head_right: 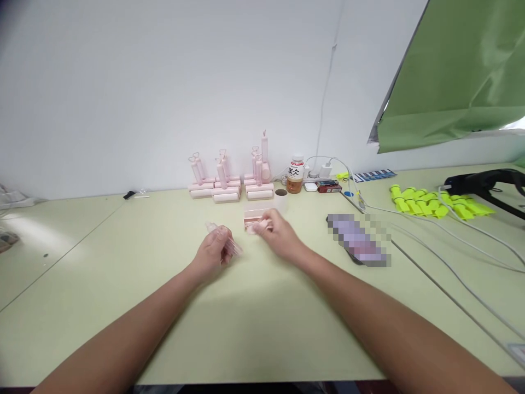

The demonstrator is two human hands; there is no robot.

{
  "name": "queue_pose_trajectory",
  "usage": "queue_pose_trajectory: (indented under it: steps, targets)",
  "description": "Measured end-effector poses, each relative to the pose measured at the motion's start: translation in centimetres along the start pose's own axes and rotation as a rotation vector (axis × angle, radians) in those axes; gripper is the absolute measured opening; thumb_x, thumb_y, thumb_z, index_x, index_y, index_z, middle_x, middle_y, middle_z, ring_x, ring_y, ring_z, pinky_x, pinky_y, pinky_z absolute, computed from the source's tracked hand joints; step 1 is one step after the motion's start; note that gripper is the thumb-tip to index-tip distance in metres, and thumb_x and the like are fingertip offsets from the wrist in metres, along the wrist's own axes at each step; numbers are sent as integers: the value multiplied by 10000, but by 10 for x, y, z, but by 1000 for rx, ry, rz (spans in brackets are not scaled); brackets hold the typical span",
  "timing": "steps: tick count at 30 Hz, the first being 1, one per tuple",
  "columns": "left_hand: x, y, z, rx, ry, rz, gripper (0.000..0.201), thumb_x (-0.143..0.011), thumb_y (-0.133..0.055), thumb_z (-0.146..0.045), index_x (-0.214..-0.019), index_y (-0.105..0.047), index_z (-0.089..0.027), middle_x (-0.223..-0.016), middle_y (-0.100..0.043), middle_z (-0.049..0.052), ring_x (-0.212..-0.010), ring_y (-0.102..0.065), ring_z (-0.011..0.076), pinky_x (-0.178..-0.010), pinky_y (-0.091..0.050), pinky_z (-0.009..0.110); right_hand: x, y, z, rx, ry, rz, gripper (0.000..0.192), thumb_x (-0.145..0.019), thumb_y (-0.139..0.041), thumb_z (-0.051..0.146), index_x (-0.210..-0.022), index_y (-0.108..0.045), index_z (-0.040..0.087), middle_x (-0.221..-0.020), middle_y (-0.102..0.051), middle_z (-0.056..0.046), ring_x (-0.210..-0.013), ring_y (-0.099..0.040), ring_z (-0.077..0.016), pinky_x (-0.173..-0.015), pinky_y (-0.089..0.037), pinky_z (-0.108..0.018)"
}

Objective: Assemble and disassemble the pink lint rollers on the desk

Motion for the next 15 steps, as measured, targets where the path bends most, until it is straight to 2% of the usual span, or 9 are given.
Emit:
queue_pose_trajectory:
  steps: [2, 3, 5, 6, 8, 11, 13, 15]
  targets:
    - [1, -6, 6, -96, 4, 46, 475, -845, -461, -668, -733, -437, -207, -506, -447, -59, -452, -403, 100, -470, -320, 241, -16, 26, -18, 5, -93, -92, 245, -888, -382, 428, -959, -487, 218, -596, -505, 54, -529, -478, -148, -525, -359, -250]
    - [2, -9, 7, -152, -4, 64, 448, -840, -499, -636, -734, -439, -205, -544, -460, -52, -489, -426, 105, -498, -338, 247, -22, 39, -26, 76, -133, -125, 248, -891, -348, 391, -961, -506, 213, -604, -530, 41, -533, -489, -151, -525, -358, -253]
    - [5, -13, 6, -295, -24, 87, 403, -820, -564, -579, -740, -441, -204, -628, -493, -36, -570, -463, 119, -545, -362, 255, -30, 63, -38, 368, -175, -193, 219, -841, -430, 356, -902, -574, 202, -678, -602, 0, -608, -535, -161, -555, -359, -257]
    - [7, -14, 6, -370, -26, 96, 383, -808, -588, -554, -745, -440, -206, -659, -502, -33, -598, -469, 124, -557, -363, 255, -32, 70, -43, 436, -192, -198, 179, -802, -483, 326, -842, -598, 195, -710, -623, -21, -640, -543, -170, -565, -351, -263]
    - [10, -15, 5, -462, -14, 104, 351, -789, -621, -510, -758, -436, -213, -667, -498, -43, -604, -453, 124, -552, -351, 249, -35, 76, -52, 522, -215, -179, 119, -744, -537, 273, -741, -614, 183, -728, -643, -52, -668, -545, -183, -573, -334, -274]
    - [12, -16, 1, -529, -12, 103, 325, -767, -643, -472, -751, -439, -219, -641, -477, -54, -587, -428, 123, -536, -330, 245, -36, 72, -64, 561, -227, -113, 113, -722, -558, 247, -679, -630, 172, -715, -654, -75, -668, -545, -191, -574, -326, -282]
    - [13, -18, -1, -596, -24, 120, 318, -762, -642, -454, -713, -437, -216, -643, -491, -44, -586, -439, 129, -531, -320, 250, -36, 68, -67, 576, -233, -80, 125, -723, -570, 253, -709, -657, 164, -734, -665, -81, -678, -555, -193, -579, -335, -280]
    - [13, -22, -2, -662, -30, 154, 302, -764, -631, -427, -679, -437, -213, -645, -512, -33, -581, -457, 136, -524, -306, 257, -35, 69, -66, 584, -252, -78, 209, -721, -589, 266, -866, -688, 153, -772, -676, -77, -699, -571, -199, -587, -349, -276]
Point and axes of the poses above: each hand's wrist, its own x-axis away from the middle knuckle, its own y-axis out of the back of the hand, z = x × y, the point moved 7 cm from there along -x, towards the middle knuckle
